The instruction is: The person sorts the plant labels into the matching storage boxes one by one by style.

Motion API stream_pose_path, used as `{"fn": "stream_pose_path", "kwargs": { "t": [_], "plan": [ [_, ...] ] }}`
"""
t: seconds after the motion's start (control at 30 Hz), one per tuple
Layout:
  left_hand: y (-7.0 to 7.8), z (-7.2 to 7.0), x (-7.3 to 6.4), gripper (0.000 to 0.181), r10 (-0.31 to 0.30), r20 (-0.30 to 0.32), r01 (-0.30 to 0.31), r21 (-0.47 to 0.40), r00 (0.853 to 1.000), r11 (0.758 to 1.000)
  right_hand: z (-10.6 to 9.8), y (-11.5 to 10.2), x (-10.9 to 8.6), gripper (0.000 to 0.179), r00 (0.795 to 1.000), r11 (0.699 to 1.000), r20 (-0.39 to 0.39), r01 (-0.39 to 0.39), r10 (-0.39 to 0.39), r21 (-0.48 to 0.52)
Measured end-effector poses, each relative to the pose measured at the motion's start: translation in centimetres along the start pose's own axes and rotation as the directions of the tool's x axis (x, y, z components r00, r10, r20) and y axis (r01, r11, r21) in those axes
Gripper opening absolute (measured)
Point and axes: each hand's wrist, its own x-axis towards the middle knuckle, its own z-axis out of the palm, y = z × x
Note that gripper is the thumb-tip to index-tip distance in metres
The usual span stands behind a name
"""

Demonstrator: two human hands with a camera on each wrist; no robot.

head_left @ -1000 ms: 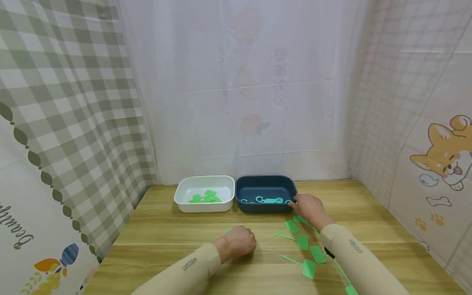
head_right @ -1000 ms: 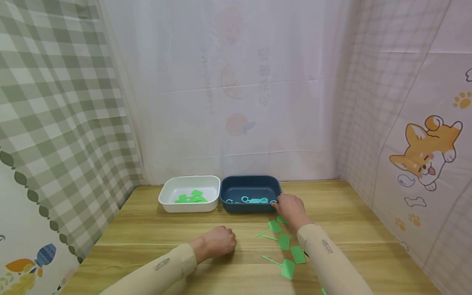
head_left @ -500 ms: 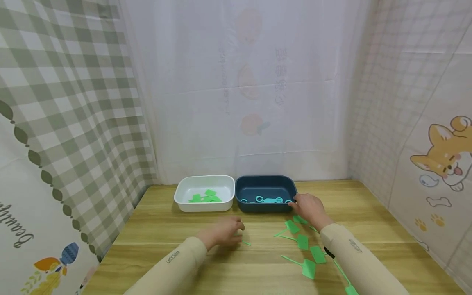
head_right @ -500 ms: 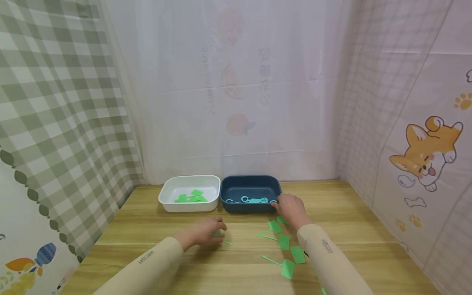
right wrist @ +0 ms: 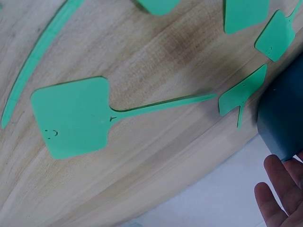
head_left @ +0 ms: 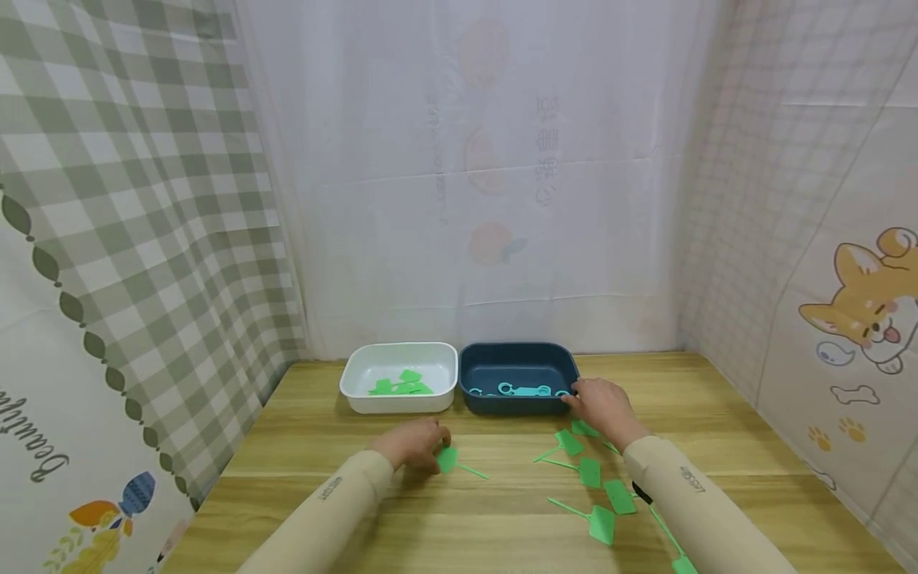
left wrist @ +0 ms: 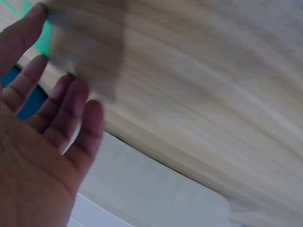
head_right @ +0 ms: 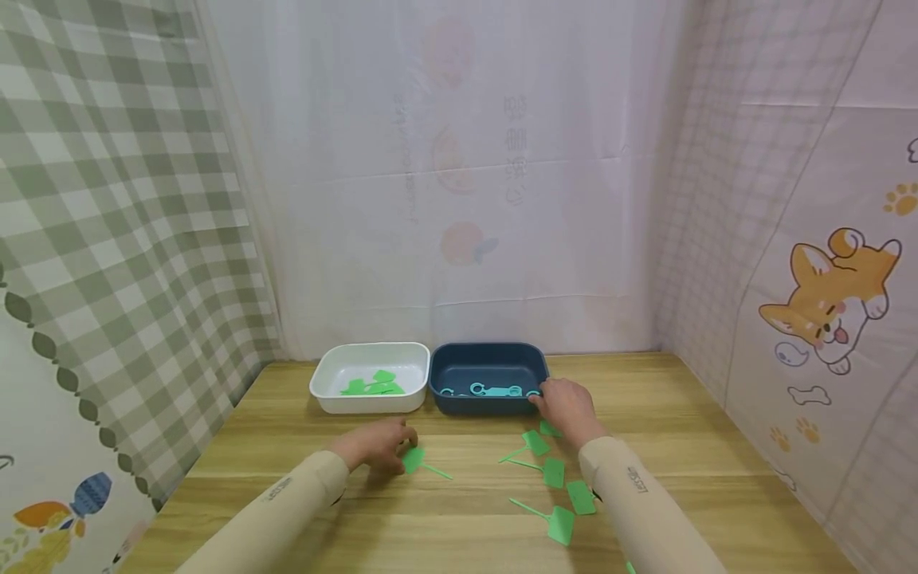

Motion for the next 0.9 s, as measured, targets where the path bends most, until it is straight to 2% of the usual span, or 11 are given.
{"fn": "stream_pose_path", "kwargs": {
  "t": [0.1, 0.2, 0.27, 0.33, 0.4, 0.47, 0.57, 0.63, 0.8, 0.9],
  "plan": [
    [0.5, -0.5, 0.3, 0.033, -0.113, 0.053, 0.116, -0.063, 0.992, 0.991, -0.1, 0.1, 0.0, 0.026, 1.0, 1.0, 0.0, 0.007, -0.007, 0.006],
    [1.0, -0.8, 0.4, 0.031, -0.215, 0.112, 0.227, -0.105, 0.97, 0.968, -0.1, 0.1, 0.0, 0.026, 1.0, 1.0, 0.01, 0.01, -0.01, 0.009],
    [1.3, -1.0, 0.4, 0.031, -0.26, 0.141, 0.276, -0.11, 0.955, 0.955, -0.1, 0.0, 0.0, 0.026, 1.0, 1.0, 0.017, 0.006, -0.006, 0.013],
    [1.4, -1.2, 0.4, 0.031, -0.282, 0.156, 0.3, -0.107, 0.947, 0.948, -0.1, 0.0, -0.1, 0.026, 1.0, 1.0, 0.019, -0.001, 0.001, 0.013],
    [1.5, -1.3, 0.3, 0.027, -0.269, 0.166, 0.289, -0.107, 0.949, 0.951, -0.2, 0.0, -0.1, 0.027, 1.0, 1.0, 0.011, -0.002, 0.002, 0.013],
    [1.4, -1.2, 0.4, 0.024, -0.231, 0.17, 0.251, -0.109, 0.958, 0.962, -0.1, 0.0, -0.1, 0.026, 1.0, 1.0, 0.003, -0.002, 0.002, 0.013],
    [1.1, -0.9, 0.6, 0.022, -0.136, 0.149, 0.153, -0.108, 0.979, 0.982, -0.1, 0.1, -0.1, 0.026, 1.0, 1.0, -0.004, -0.001, 0.001, 0.012],
    [1.0, -0.7, 0.8, 0.025, -0.087, 0.13, 0.103, -0.117, 0.988, 0.988, -0.1, 0.0, -0.1, 0.026, 1.0, 1.0, 0.003, -0.001, 0.001, 0.009],
    [1.3, -0.2, 1.0, 0.039, -0.03, 0.094, 0.043, -0.137, 0.995, 0.99, 0.0, 0.0, 0.0, 0.026, 1.0, 1.0, 0.013, -0.003, 0.003, 0.01],
    [1.6, 0.0, 1.0, 0.036, 0.001, 0.071, 0.004, -0.072, 0.998, 0.997, -0.1, 0.0, 0.0, 0.026, 1.0, 1.0, 0.01, 0.001, -0.001, 0.008]
  ]
}}
